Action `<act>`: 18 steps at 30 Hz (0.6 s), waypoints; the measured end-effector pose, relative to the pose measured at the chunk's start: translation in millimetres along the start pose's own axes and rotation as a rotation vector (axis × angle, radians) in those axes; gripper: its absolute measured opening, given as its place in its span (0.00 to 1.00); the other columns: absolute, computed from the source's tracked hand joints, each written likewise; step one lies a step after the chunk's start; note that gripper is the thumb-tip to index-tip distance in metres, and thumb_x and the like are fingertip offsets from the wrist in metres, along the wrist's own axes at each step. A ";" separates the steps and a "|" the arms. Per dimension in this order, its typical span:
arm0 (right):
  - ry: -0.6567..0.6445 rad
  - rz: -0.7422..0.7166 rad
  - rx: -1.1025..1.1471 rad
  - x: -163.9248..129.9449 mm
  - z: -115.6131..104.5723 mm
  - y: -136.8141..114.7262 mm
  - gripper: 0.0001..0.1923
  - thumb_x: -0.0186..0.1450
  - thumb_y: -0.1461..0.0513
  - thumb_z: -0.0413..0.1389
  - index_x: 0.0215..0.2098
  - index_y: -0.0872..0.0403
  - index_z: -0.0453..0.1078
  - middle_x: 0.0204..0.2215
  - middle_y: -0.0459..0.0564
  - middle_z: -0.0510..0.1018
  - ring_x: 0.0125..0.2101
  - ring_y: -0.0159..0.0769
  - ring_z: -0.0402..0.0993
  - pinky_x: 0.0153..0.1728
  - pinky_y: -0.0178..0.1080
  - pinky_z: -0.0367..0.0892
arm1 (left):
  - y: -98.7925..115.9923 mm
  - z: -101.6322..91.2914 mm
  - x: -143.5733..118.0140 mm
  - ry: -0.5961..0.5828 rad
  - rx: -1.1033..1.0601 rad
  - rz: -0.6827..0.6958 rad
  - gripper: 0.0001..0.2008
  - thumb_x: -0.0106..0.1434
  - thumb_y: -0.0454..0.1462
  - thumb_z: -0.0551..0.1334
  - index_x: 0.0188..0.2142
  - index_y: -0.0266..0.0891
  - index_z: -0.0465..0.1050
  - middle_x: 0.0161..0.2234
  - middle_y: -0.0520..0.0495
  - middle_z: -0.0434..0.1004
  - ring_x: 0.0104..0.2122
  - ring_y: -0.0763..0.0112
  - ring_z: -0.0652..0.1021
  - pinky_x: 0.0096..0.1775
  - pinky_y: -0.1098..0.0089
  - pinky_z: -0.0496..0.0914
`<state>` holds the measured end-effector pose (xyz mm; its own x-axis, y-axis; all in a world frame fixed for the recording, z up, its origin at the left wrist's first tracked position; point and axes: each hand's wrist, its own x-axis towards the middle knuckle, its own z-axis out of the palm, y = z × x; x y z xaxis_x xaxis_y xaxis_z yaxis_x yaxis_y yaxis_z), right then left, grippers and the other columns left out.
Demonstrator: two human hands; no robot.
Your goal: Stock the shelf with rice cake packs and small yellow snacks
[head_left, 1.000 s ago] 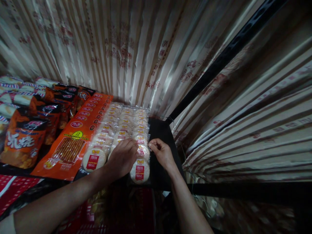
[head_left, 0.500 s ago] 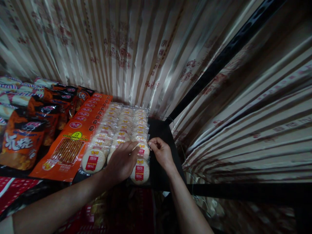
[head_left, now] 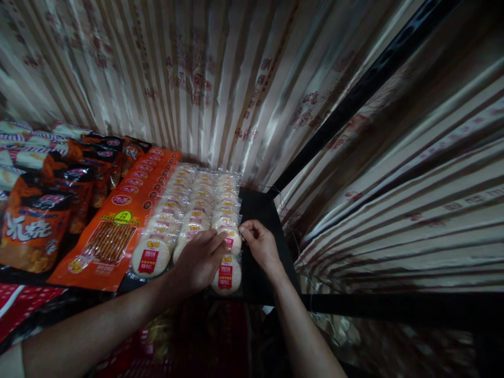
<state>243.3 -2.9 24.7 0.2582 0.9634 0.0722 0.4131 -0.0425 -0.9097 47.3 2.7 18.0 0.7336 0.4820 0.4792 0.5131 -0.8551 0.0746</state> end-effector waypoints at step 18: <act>-0.413 0.167 -0.145 -16.5 -26.3 -5.5 0.21 0.55 0.45 0.57 0.23 0.54 0.68 0.18 0.40 0.65 0.21 0.26 0.58 0.22 0.31 0.54 | 0.0 -2.1 3.3 -0.066 -0.021 -0.023 0.13 0.65 0.31 0.51 0.44 0.34 0.71 0.49 0.41 0.71 0.47 0.60 0.70 0.46 0.60 0.70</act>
<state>259.7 -25.5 39.2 -0.0255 0.9636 -0.2662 0.5207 -0.2145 -0.8263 48.8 3.9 21.5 0.7495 0.5128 0.4188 0.5215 -0.8469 0.1038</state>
